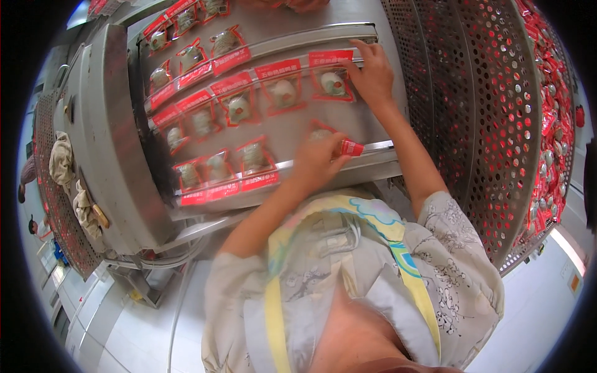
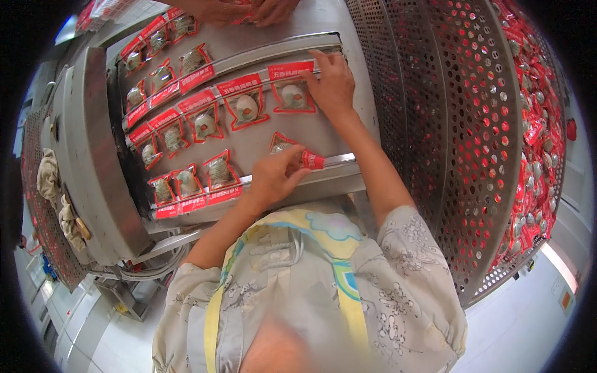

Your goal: The person organizes and packs individually wrapped food items on an assembly line. They arrange the red packages onto metal slots, move a large metal tray, and then transfer the collected packages into a white plastic crate.

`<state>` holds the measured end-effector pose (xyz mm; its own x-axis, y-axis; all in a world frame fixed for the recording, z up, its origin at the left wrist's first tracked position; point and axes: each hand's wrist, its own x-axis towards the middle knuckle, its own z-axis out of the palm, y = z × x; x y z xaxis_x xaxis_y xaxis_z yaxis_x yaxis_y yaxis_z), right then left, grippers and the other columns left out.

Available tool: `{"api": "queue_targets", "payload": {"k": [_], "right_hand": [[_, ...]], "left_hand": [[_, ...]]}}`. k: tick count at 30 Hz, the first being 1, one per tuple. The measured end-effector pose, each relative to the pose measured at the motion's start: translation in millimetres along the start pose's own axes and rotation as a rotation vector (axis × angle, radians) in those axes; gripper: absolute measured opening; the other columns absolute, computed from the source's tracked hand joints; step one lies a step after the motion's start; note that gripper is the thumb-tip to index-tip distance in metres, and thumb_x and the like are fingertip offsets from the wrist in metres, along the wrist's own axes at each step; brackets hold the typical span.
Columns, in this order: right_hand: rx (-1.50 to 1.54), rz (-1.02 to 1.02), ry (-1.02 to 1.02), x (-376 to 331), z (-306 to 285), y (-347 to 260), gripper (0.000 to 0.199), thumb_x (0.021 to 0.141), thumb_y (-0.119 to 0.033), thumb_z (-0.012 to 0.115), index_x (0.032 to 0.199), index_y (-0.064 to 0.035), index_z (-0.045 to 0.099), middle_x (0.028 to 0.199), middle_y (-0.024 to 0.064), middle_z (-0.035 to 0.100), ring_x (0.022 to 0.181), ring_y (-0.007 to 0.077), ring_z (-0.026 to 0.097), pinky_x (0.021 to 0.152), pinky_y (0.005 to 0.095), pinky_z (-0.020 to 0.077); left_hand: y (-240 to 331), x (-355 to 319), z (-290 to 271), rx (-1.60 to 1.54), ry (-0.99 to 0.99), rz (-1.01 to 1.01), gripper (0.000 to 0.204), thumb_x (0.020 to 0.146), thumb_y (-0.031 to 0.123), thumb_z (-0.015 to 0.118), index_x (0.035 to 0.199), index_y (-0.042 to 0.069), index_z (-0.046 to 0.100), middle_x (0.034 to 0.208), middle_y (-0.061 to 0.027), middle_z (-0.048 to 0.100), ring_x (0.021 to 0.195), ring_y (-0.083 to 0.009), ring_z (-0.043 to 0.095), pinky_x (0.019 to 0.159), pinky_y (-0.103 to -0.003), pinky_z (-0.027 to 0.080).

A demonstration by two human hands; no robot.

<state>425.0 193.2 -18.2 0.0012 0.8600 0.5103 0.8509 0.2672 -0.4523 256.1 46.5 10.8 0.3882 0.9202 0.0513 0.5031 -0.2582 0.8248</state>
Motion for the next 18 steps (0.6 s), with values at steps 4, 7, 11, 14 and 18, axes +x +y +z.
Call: {"api": "queue_targets", "payload": {"k": [4,7,11,14,18], "right_hand": [[-0.003,-0.039,-0.204,19.3,5.2,-11.0,0.026,0.072,-0.025,0.071,0.092,-0.0096,0.063,0.089,0.0075,0.059,0.079,0.0294,0.058,0.068,0.0401,0.0471],[0.109,0.108,-0.112,0.5,-16.7,-19.9,0.022,0.074,-0.027,0.070,0.088,-0.0111,0.065,0.087,0.0079,0.059,0.079,0.0281,0.060,0.067,0.0399,0.0476],[0.101,0.407,-1.093,-54.3,-60.3,-21.9,0.028,0.079,-0.032,0.064,0.079,-0.0044,0.065,0.068,0.0101,0.062,0.062,0.0226,0.060,0.059,0.0344,0.0465],[0.385,0.512,-1.249,-72.3,-57.9,-23.8,0.030,0.080,-0.031,0.064,0.075,-0.0015,0.064,0.060,0.0085,0.059,0.055,0.0153,0.055,0.056,0.0308,0.0444],[0.806,0.927,-1.259,-75.4,-51.9,-28.2,0.025,0.084,-0.029,0.063,0.079,-0.0043,0.064,0.064,0.0002,0.059,0.057,0.0070,0.053,0.053,0.0225,0.0425]], "left_hand": [[4.5,-6.6,7.5,0.168,-0.136,-0.047,0.050,0.074,0.021,0.070,0.119,0.013,0.049,0.073,-0.0094,0.064,0.063,-0.0274,0.062,0.058,-0.037,0.049],[5.1,-9.3,12.1,0.176,-0.021,-0.013,0.047,0.075,0.021,0.069,0.118,0.014,0.050,0.070,-0.0095,0.064,0.061,-0.0263,0.062,0.057,-0.037,0.049],[7.0,-22.5,11.0,-0.176,0.056,-0.225,0.035,0.081,0.021,0.065,0.111,0.009,0.053,0.071,-0.0088,0.065,0.058,-0.0202,0.062,0.051,-0.031,0.048],[6.0,-28.8,5.6,-0.654,-0.149,-0.769,0.028,0.085,0.024,0.061,0.103,0.003,0.055,0.075,-0.0083,0.066,0.055,-0.0129,0.060,0.044,-0.024,0.043],[2.2,-28.5,-3.3,-1.034,-0.271,-1.118,0.034,0.089,0.034,0.055,0.102,0.003,0.057,0.079,-0.0058,0.066,0.055,-0.0074,0.057,0.040,-0.018,0.036]]}}
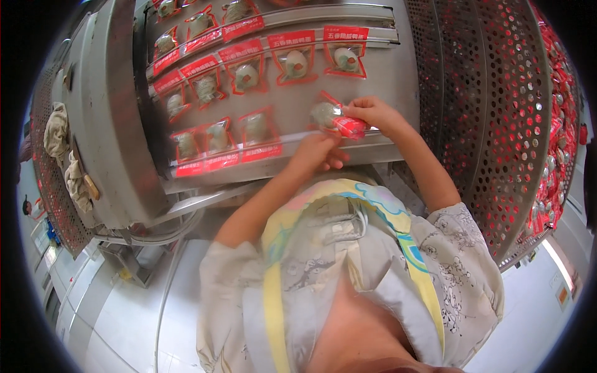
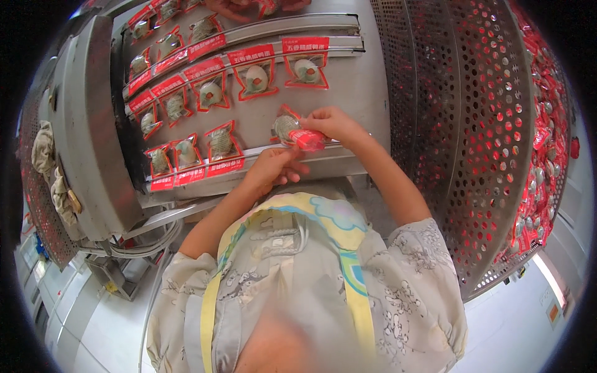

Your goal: The person organizes and packs individually wrapped food items on an assembly line. They arrange the red packages onto metal slots, move a large metal tray, and then transfer the collected packages into a white plastic crate.

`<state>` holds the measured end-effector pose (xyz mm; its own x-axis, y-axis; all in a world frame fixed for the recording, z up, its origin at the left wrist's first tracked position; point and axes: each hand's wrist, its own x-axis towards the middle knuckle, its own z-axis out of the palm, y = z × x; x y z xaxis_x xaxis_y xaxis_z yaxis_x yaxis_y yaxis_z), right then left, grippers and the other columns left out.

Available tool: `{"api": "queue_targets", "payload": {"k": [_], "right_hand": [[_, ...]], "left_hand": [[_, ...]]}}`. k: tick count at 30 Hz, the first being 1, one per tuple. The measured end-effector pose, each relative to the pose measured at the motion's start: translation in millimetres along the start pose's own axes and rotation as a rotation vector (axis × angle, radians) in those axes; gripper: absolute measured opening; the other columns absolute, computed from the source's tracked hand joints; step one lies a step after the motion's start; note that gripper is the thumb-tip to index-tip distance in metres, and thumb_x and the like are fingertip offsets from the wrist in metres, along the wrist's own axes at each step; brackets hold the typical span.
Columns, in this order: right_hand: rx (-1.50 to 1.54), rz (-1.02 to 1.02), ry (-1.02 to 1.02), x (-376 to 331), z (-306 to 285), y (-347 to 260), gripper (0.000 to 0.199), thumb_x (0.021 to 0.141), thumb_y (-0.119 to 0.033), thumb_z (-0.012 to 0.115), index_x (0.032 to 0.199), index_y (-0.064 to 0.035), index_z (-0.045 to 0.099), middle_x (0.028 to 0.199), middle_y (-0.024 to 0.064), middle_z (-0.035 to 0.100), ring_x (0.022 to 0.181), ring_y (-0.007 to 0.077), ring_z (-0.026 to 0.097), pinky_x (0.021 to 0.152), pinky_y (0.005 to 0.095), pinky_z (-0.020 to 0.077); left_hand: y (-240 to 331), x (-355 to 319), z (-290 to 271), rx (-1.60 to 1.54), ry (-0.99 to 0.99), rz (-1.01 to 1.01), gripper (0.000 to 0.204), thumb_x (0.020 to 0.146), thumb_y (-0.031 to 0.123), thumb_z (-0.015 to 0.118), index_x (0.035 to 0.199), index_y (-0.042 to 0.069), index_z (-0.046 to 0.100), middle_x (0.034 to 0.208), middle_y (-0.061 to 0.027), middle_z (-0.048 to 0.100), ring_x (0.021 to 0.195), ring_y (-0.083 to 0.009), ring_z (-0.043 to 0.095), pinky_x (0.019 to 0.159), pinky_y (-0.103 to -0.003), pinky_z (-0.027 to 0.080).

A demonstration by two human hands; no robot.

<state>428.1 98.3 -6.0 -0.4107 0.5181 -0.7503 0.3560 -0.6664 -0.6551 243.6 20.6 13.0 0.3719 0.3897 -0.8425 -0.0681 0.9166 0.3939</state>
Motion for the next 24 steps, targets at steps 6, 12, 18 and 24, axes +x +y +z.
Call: {"api": "queue_targets", "payload": {"k": [6,12,18,24], "right_hand": [[0.405,0.043,-0.079,-8.4,9.3,9.8,0.022,0.085,-0.030,0.062,0.086,-0.0080,0.063,0.069,-0.0022,0.060,0.055,0.0044,0.053,0.049,0.0200,0.0412],[0.264,0.055,-0.283,-10.0,-5.1,11.8,0.015,0.081,-0.024,0.068,0.082,-0.0103,0.062,0.064,-0.0032,0.057,0.054,0.0035,0.051,0.048,0.0183,0.0382],[-0.156,-0.213,0.015,-4.8,14.6,8.3,0.022,0.078,-0.024,0.069,0.074,-0.0037,0.063,0.063,0.0000,0.058,0.057,0.0071,0.054,0.051,0.0229,0.0413],[-0.554,-0.371,0.430,9.1,51.1,22.3,0.022,0.075,-0.029,0.067,0.079,-0.0078,0.066,0.070,0.0112,0.063,0.067,0.0273,0.061,0.063,0.0373,0.0469]], "left_hand": [[-4.3,4.4,3.7,-0.493,0.097,-0.025,0.021,0.086,0.031,0.060,0.095,0.011,0.059,0.081,0.0004,0.063,0.063,-0.0058,0.057,0.039,-0.014,0.034],[-0.1,4.2,-18.9,-0.554,-0.028,0.033,0.013,0.082,0.021,0.066,0.089,0.012,0.059,0.075,0.0038,0.058,0.060,-0.0038,0.053,0.039,-0.015,0.033],[30.0,-12.8,-61.1,0.650,0.270,0.478,0.022,0.077,0.019,0.068,0.092,0.005,0.060,0.073,0.0002,0.058,0.060,-0.0096,0.053,0.053,-0.026,0.040],[25.8,-13.4,-65.3,1.290,0.633,0.644,0.040,0.075,0.023,0.067,0.110,0.006,0.055,0.080,-0.0151,0.062,0.075,-0.0302,0.061,0.067,-0.040,0.046]]}}
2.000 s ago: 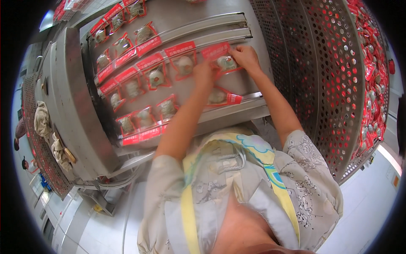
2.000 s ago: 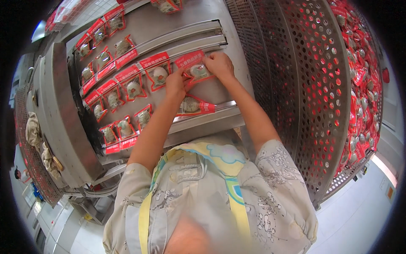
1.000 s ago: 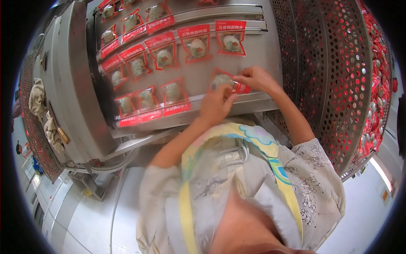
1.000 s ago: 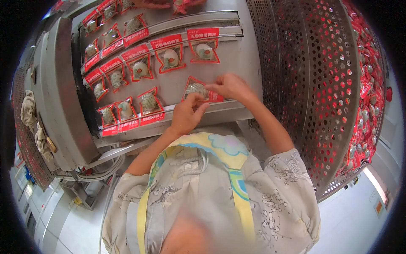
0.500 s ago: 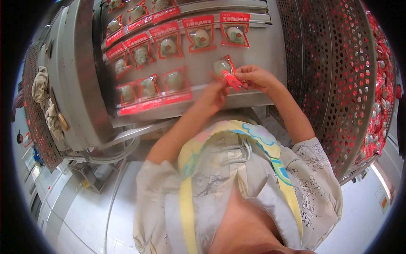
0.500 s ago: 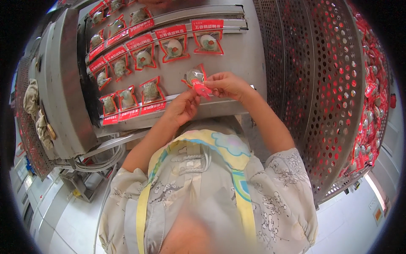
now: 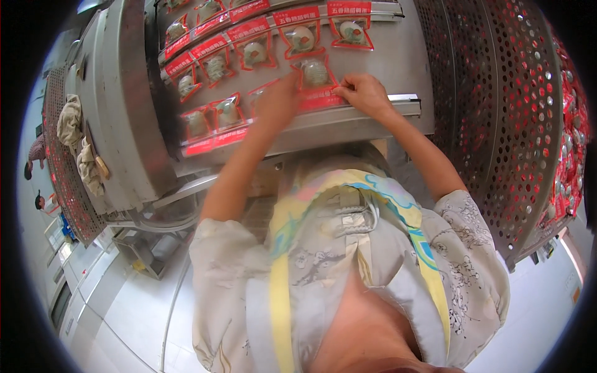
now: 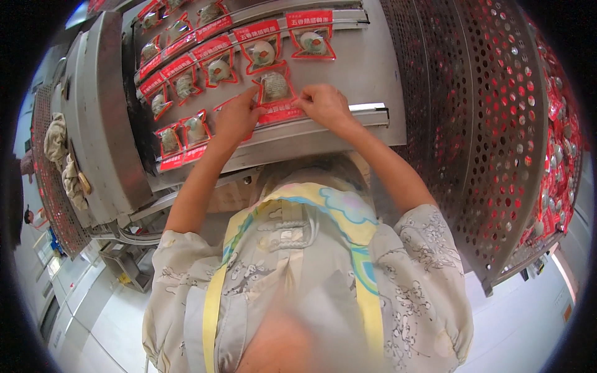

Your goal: The person organizes and packs individually wrapped food items on an assembly line. They arrange the red packages onto metal slots, move a large metal tray, and then transfer the collected packages into a white plastic crate.

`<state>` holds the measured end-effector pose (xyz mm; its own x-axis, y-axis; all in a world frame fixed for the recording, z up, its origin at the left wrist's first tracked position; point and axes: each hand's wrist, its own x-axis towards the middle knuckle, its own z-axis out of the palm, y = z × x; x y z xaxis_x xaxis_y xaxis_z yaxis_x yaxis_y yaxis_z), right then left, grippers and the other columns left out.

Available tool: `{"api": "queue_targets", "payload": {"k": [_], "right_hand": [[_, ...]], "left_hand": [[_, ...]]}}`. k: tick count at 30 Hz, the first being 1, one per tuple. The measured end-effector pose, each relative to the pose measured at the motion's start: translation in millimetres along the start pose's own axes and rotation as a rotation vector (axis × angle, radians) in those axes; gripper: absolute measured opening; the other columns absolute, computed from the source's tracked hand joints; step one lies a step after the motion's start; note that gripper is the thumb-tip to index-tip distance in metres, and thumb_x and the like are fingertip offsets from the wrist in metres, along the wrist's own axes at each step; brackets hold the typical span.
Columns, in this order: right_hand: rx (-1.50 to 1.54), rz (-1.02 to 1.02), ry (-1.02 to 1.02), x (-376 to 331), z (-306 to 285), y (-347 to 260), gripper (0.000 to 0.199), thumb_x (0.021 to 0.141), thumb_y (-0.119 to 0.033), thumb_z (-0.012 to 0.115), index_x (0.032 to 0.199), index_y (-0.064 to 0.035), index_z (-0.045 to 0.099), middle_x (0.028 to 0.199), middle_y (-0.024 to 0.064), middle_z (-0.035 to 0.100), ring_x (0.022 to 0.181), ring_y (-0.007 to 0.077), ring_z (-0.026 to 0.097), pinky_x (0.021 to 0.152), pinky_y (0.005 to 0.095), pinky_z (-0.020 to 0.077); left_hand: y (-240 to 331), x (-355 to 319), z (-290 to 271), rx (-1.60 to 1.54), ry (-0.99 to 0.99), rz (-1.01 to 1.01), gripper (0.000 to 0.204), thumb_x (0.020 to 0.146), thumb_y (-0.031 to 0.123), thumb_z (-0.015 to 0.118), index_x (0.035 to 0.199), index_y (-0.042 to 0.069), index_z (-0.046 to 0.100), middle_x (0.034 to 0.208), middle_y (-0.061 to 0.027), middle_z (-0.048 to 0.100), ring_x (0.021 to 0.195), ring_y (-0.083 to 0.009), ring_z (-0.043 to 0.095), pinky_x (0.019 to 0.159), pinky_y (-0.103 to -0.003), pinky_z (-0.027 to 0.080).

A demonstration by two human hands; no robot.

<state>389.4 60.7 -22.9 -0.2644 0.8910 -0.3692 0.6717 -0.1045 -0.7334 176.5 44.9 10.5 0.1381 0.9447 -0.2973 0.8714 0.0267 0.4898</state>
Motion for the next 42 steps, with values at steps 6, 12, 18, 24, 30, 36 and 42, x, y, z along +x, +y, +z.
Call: {"api": "queue_targets", "payload": {"k": [6,12,18,24,30,36,42], "right_hand": [[-0.215,-0.006,0.104,-5.4,8.4,-11.6,0.023,0.075,-0.032,0.066,0.081,-0.0101,0.067,0.073,0.0114,0.064,0.072,0.0298,0.062,0.065,0.0385,0.0471],[-0.137,0.072,-0.200,7.1,-8.4,-3.8,0.027,0.073,-0.033,0.069,0.083,-0.0079,0.069,0.070,0.0106,0.064,0.064,0.0197,0.059,0.063,0.0336,0.0465],[-0.090,0.251,-0.041,-6.5,7.8,-17.3,0.024,0.073,-0.032,0.069,0.080,-0.0082,0.068,0.073,0.0095,0.064,0.068,0.0204,0.061,0.065,0.0333,0.0467],[-0.412,0.181,0.300,-37.2,20.9,-38.8,0.025,0.074,-0.030,0.068,0.088,-0.0095,0.067,0.082,0.0080,0.064,0.078,0.0262,0.061,0.069,0.0359,0.0478],[-0.056,0.030,0.766,-116.6,52.8,-24.9,0.018,0.080,-0.014,0.062,0.096,-0.0055,0.063,0.091,0.0066,0.060,0.084,0.0195,0.058,0.070,0.0266,0.0469],[0.134,0.241,0.868,-231.0,131.7,-12.5,0.017,0.079,-0.013,0.063,0.093,-0.0049,0.062,0.091,0.0072,0.059,0.083,0.0206,0.058,0.072,0.0281,0.0467],[0.332,0.645,0.965,-351.4,247.4,-27.7,0.021,0.080,-0.026,0.058,0.091,-0.0086,0.064,0.092,0.0087,0.059,0.088,0.0274,0.058,0.073,0.0372,0.0472]], "left_hand": [[-4.3,1.1,5.9,0.263,-0.015,0.025,0.053,0.074,0.026,0.068,0.119,0.008,0.046,0.086,-0.0185,0.064,0.085,-0.0354,0.061,0.071,-0.046,0.047],[-15.2,0.1,-1.9,0.101,-0.047,0.140,0.038,0.080,0.023,0.056,0.110,0.003,0.045,0.083,-0.0221,0.063,0.081,-0.0392,0.062,0.069,-0.050,0.048],[-21.6,4.2,-2.9,0.044,-0.046,0.148,0.029,0.086,0.026,0.047,0.100,0.001,0.045,0.085,-0.0252,0.063,0.081,-0.0410,0.063,0.070,-0.052,0.048],[-11.7,-8.5,-10.6,0.036,0.048,0.312,0.042,0.075,0.025,0.062,0.106,0.002,0.047,0.093,-0.0197,0.060,0.086,-0.0369,0.060,0.071,-0.047,0.048],[-4.3,-27.7,-2.0,0.041,0.000,0.812,0.035,0.072,0.013,0.061,0.107,0.010,0.054,0.093,-0.0114,0.054,0.087,-0.0325,0.057,0.067,-0.044,0.047],[-0.7,-34.7,13.5,0.233,-0.055,0.964,0.052,0.072,0.001,0.048,0.123,0.014,0.049,0.107,-0.0157,0.054,0.096,-0.0341,0.055,0.074,-0.045,0.047],[5.1,-20.5,24.7,0.475,-0.071,1.210,0.045,0.084,0.016,0.055,0.127,0.006,0.047,0.124,-0.0200,0.051,0.111,-0.0354,0.050,0.089,-0.042,0.043]]}}
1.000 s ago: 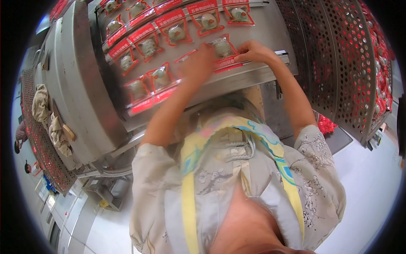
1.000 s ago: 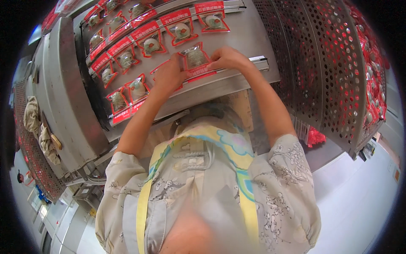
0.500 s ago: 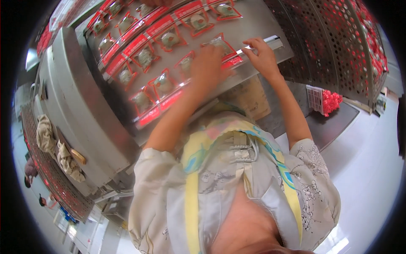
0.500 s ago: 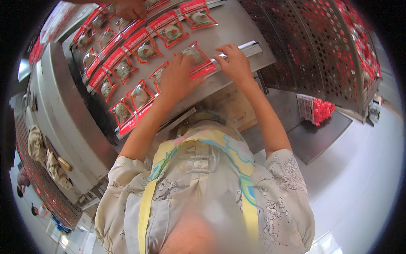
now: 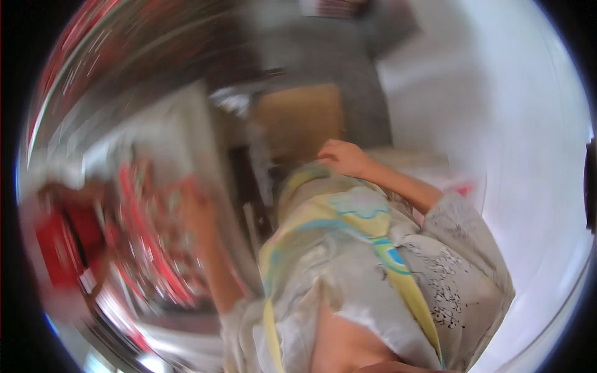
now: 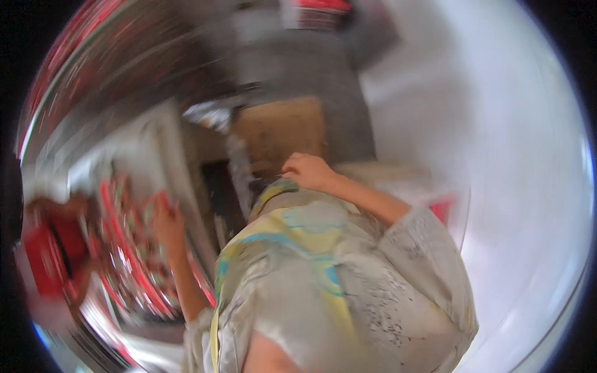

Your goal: The person organizes and packs individually wrapped food items on an assembly line. They arrange the red packages onto metal slots, move a large metal tray, and then transfer the collected packages into a white plastic crate.

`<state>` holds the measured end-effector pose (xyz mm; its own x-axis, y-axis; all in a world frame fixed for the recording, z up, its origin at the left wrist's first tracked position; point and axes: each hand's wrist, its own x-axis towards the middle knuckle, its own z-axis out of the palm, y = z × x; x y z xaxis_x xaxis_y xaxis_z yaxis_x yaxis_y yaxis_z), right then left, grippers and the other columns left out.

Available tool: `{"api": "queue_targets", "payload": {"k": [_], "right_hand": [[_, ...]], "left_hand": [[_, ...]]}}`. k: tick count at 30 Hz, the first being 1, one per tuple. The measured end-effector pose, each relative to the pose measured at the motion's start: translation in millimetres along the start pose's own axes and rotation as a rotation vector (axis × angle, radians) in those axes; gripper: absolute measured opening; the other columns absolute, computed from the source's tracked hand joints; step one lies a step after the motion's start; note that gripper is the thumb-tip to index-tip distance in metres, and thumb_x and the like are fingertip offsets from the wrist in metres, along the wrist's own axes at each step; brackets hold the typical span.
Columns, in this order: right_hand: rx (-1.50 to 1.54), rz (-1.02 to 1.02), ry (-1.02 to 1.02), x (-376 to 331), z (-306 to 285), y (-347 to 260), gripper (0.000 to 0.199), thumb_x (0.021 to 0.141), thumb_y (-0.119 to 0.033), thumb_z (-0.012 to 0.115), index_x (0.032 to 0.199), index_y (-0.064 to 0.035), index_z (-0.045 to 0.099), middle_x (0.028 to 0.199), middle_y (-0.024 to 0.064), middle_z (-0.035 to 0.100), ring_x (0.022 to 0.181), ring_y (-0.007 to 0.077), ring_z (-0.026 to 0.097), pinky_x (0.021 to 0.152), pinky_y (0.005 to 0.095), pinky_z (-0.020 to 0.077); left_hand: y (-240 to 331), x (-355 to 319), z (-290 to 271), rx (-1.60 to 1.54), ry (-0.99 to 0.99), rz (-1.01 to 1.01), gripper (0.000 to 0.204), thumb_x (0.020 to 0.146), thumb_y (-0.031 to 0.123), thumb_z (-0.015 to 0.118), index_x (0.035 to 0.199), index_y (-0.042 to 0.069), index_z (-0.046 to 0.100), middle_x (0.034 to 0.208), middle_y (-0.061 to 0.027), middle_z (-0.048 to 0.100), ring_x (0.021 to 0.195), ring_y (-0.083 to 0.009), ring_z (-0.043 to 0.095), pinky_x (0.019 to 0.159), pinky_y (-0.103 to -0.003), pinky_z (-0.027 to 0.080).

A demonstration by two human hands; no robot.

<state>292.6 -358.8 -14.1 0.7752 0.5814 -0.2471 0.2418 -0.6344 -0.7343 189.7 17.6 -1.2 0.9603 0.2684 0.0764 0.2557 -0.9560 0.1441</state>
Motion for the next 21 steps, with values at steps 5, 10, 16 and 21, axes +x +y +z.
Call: {"api": "queue_targets", "payload": {"k": [5,10,16,21], "right_hand": [[0.086,0.184,0.618,-145.5,-25.0,49.8,0.016,0.082,-0.023,0.060,0.088,-0.0083,0.060,0.085,0.0090,0.058,0.077,0.0262,0.059,0.066,0.0366,0.0464],[-0.136,0.604,1.580,-299.5,-64.5,120.8,0.011,0.086,-0.014,0.059,0.093,-0.0052,0.059,0.076,0.0055,0.059,0.065,0.0109,0.055,0.057,0.0249,0.0443],[0.060,1.140,1.175,-376.9,-22.3,206.9,0.037,0.076,-0.031,0.069,0.104,-0.0089,0.062,0.096,0.0149,0.062,0.083,0.0232,0.061,0.071,0.0377,0.0480],[-0.520,0.894,1.181,-337.3,-6.8,232.3,0.035,0.068,-0.031,0.072,0.097,-0.0112,0.066,0.097,0.0128,0.060,0.097,0.0320,0.054,0.084,0.0456,0.0420]], "left_hand": [[6.9,0.8,11.1,0.153,-0.066,0.068,0.040,0.088,0.016,0.049,0.124,-0.002,0.047,0.126,-0.0200,0.049,0.116,-0.0333,0.048,0.099,-0.041,0.036],[0.3,3.2,19.4,0.370,-0.102,0.072,0.048,0.087,0.024,0.054,0.125,-0.004,0.046,0.122,-0.0204,0.051,0.110,-0.0346,0.050,0.096,-0.042,0.039],[-5.2,8.3,23.3,0.408,-0.046,0.056,0.067,0.080,0.038,0.063,0.127,-0.004,0.041,0.120,-0.0221,0.051,0.108,-0.0372,0.050,0.093,-0.043,0.040],[21.2,6.7,9.9,0.416,-0.028,-0.069,0.069,0.079,0.039,0.064,0.127,-0.004,0.040,0.118,-0.0216,0.052,0.107,-0.0358,0.052,0.089,-0.042,0.045]]}}
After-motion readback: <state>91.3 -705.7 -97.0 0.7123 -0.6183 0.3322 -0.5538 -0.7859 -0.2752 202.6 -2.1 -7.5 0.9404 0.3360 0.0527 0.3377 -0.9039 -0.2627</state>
